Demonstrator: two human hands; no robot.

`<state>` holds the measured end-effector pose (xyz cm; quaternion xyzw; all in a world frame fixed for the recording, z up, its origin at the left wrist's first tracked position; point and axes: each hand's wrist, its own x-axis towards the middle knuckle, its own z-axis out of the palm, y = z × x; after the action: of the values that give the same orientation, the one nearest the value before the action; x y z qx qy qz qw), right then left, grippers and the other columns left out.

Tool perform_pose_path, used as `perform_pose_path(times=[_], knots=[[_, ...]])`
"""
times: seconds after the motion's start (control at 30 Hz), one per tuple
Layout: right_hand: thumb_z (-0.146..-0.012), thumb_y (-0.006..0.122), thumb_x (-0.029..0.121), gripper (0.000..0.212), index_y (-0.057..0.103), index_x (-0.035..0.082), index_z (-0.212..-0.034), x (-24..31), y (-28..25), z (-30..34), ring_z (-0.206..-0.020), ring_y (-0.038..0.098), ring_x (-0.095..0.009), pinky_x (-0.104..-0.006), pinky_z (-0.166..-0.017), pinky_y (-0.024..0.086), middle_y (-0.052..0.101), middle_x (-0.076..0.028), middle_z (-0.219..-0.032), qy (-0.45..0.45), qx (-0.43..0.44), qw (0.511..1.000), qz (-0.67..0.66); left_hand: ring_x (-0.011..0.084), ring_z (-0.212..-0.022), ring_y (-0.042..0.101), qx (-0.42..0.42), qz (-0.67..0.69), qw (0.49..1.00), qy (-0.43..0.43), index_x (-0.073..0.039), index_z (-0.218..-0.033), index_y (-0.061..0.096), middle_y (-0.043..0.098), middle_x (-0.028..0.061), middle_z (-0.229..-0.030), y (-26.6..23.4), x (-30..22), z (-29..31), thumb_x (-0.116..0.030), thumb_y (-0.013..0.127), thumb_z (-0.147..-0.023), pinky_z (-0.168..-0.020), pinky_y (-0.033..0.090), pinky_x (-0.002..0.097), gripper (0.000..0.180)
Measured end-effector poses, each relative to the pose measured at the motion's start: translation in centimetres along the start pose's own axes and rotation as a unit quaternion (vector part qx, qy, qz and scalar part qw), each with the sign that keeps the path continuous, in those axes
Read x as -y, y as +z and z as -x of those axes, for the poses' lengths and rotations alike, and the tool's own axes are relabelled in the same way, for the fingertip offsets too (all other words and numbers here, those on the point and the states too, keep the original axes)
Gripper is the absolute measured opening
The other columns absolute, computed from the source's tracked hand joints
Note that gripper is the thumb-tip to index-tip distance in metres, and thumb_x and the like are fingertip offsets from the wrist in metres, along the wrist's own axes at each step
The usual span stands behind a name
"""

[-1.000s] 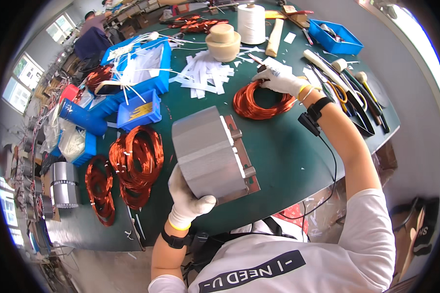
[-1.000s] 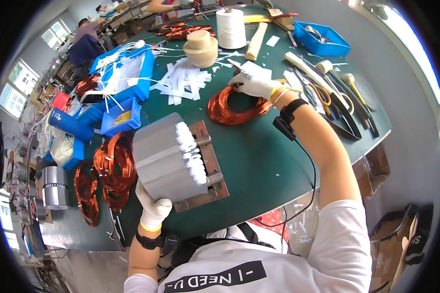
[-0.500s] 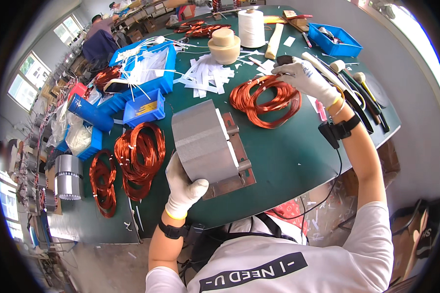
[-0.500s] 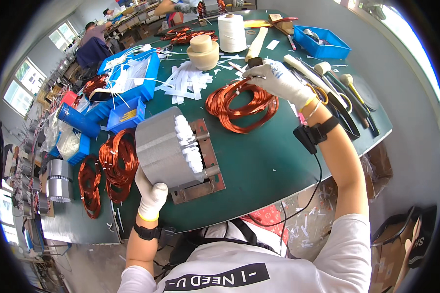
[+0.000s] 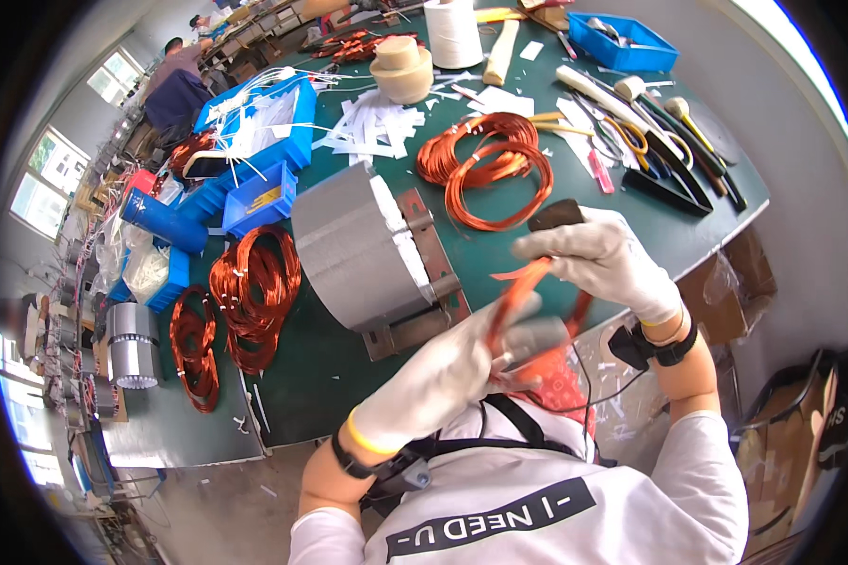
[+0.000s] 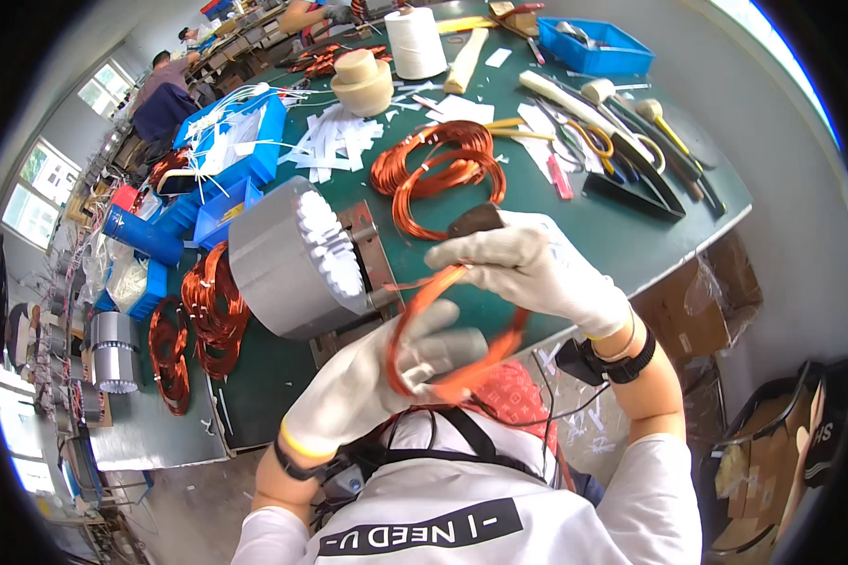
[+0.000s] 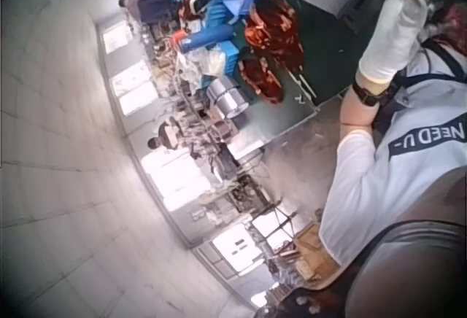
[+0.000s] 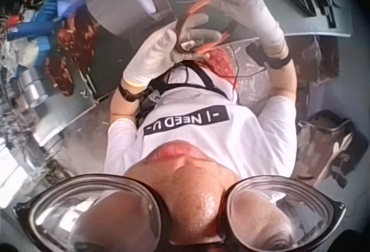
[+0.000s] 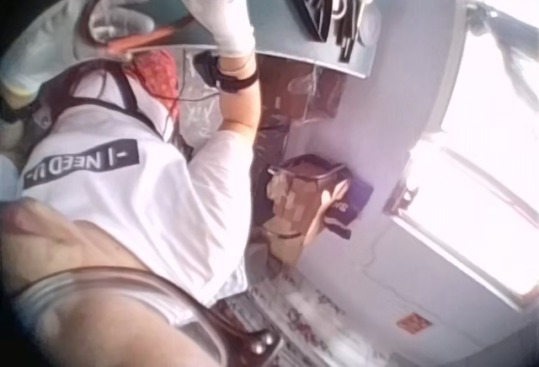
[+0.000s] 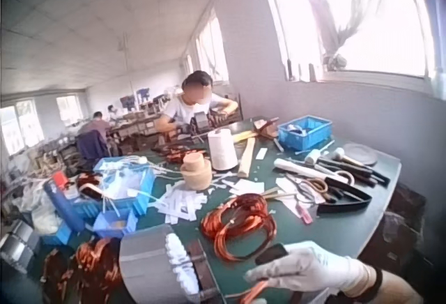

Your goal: Inserting copper wire coils into a metal stator core on a factory assembly line.

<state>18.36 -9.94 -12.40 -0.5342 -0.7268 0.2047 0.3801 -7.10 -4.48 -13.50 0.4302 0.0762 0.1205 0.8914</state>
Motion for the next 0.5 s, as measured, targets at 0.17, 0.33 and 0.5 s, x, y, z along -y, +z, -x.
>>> perform_pose_path(times=[0.17, 0.33, 0.5], knots=[[-0.082, 0.077, 0.015, 0.031, 0.073, 0.004, -0.111, -0.5, 1.1, 0.6, -0.085, 0.066, -0.024, -0.0333, -0.079, 0.052, 0.073, -0.010, -0.096, 0.081, 0.021, 0.996, -0.005, 0.0127, -0.057, 0.047, 0.002, 0.118, 0.993, -0.028, -0.001, -0.089, 0.054, 0.036, -0.0018, -0.058, -1.7, 2.5, -0.9, -0.047, 0.046, -0.103, -0.063, 0.053, 0.0378, 0.048], [-0.090, 0.070, 0.023, 0.031, 0.069, 0.004, -0.114, -1.5, 1.1, 2.0, -0.082, 0.061, -0.015, -0.0297, -0.074, 0.048, 0.069, -0.008, -0.094, 0.033, -0.042, 0.992, -0.113, 0.0105, -0.050, 0.032, 0.018, 0.148, 0.989, 0.006, -0.010, -0.072, 0.043, 0.029, -0.0037, -0.056, -1.5, 3.7, -1.1, -0.057, 0.039, -0.102, -0.047, 0.035, 0.0280, 0.057], [-0.100, 0.056, 0.025, 0.026, 0.065, 0.003, -0.111, -3.4, -0.5, 5.8, -0.070, 0.050, -0.005, -0.0197, -0.063, 0.039, 0.060, 0.001, -0.092, 0.165, -0.395, 0.885, -0.183, 0.0121, -0.045, 0.021, -0.014, 0.180, 0.980, 0.083, -0.017, -0.062, 0.030, 0.022, -0.0045, -0.051, -1.9, 4.2, -0.3, -0.055, 0.025, -0.105, -0.044, 0.023, 0.0286, 0.058]])
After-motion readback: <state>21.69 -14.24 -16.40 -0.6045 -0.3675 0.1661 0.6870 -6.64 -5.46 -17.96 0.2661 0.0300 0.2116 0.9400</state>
